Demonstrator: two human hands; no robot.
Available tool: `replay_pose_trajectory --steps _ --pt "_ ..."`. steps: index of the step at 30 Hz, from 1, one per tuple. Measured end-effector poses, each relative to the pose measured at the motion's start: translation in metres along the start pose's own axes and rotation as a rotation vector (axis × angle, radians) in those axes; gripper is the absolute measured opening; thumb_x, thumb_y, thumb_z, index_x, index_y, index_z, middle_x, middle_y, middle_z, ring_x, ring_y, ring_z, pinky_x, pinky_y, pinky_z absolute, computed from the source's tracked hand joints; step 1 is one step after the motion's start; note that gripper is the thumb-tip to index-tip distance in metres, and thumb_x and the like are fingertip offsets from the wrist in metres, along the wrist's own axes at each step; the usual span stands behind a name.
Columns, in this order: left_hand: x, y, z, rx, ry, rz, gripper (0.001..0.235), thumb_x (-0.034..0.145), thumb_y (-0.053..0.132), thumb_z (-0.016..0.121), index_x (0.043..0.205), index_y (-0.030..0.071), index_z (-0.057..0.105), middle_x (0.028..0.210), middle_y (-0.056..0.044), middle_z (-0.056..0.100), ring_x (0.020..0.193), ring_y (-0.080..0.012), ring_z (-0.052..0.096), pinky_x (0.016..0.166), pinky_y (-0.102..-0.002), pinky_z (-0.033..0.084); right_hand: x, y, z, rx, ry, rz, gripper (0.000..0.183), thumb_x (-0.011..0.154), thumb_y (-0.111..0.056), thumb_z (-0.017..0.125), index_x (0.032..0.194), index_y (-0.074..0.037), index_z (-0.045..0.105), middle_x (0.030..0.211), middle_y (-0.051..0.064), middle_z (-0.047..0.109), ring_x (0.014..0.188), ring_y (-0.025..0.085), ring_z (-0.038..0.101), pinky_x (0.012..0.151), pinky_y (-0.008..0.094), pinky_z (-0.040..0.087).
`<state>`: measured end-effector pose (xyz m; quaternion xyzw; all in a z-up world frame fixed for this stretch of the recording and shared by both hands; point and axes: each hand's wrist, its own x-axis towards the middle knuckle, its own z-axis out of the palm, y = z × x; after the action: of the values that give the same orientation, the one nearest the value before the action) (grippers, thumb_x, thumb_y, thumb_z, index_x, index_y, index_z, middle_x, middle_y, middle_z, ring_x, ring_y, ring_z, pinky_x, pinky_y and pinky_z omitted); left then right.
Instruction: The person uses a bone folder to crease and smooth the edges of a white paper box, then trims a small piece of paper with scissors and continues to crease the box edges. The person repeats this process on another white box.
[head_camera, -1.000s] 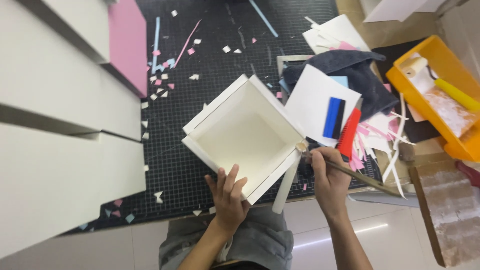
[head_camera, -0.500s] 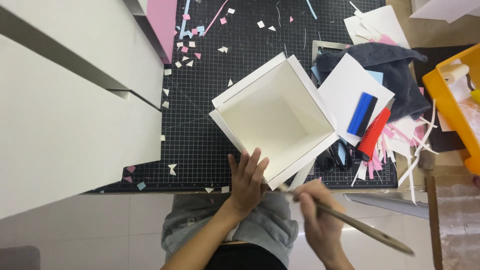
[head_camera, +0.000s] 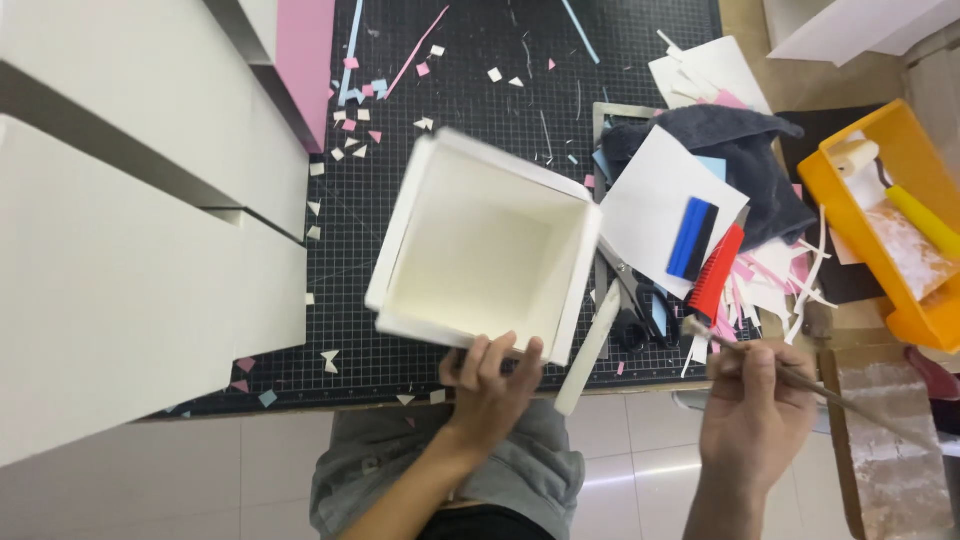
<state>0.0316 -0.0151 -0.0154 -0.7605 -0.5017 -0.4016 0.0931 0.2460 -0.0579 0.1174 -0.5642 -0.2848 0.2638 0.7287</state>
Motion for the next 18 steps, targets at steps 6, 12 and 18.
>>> replay_pose_trajectory --steps 6,12,18 --pt "0.058 0.05 -0.043 -0.959 -0.267 0.135 0.094 0.102 0.024 0.064 0.166 0.021 -0.005 0.164 -0.03 0.01 0.153 -0.0443 0.025 0.121 -0.057 0.033 0.0 -0.009 0.001 -0.082 0.155 0.048 0.015 0.11 -0.016 0.056 0.108 -0.005 0.065 0.103 0.007 0.066 0.085 0.014 0.063 0.075 0.021 0.057" --pt "0.126 0.009 -0.136 -0.962 -0.425 0.499 0.038 0.114 0.02 0.048 0.148 0.005 0.044 0.154 -0.021 0.047 0.145 -0.033 0.053 0.119 -0.061 0.041 0.0 0.002 -0.012 -0.045 0.163 0.059 0.027 0.108 -0.023 0.056 0.116 0.001 0.066 0.093 0.01 0.064 0.087 0.015 0.063 0.072 0.02 0.051" --pt "0.112 -0.09 -0.15 -0.203 -0.693 0.207 0.079 0.067 0.063 0.082 0.127 0.016 0.061 0.16 -0.021 0.026 0.15 -0.0348 0.016 0.115 -0.069 0.008 -0.005 0.002 0.003 -0.097 0.146 0.088 0.026 0.106 -0.026 0.059 0.118 -0.004 0.065 0.101 0.01 0.066 0.095 0.015 0.067 0.078 0.022 0.056"
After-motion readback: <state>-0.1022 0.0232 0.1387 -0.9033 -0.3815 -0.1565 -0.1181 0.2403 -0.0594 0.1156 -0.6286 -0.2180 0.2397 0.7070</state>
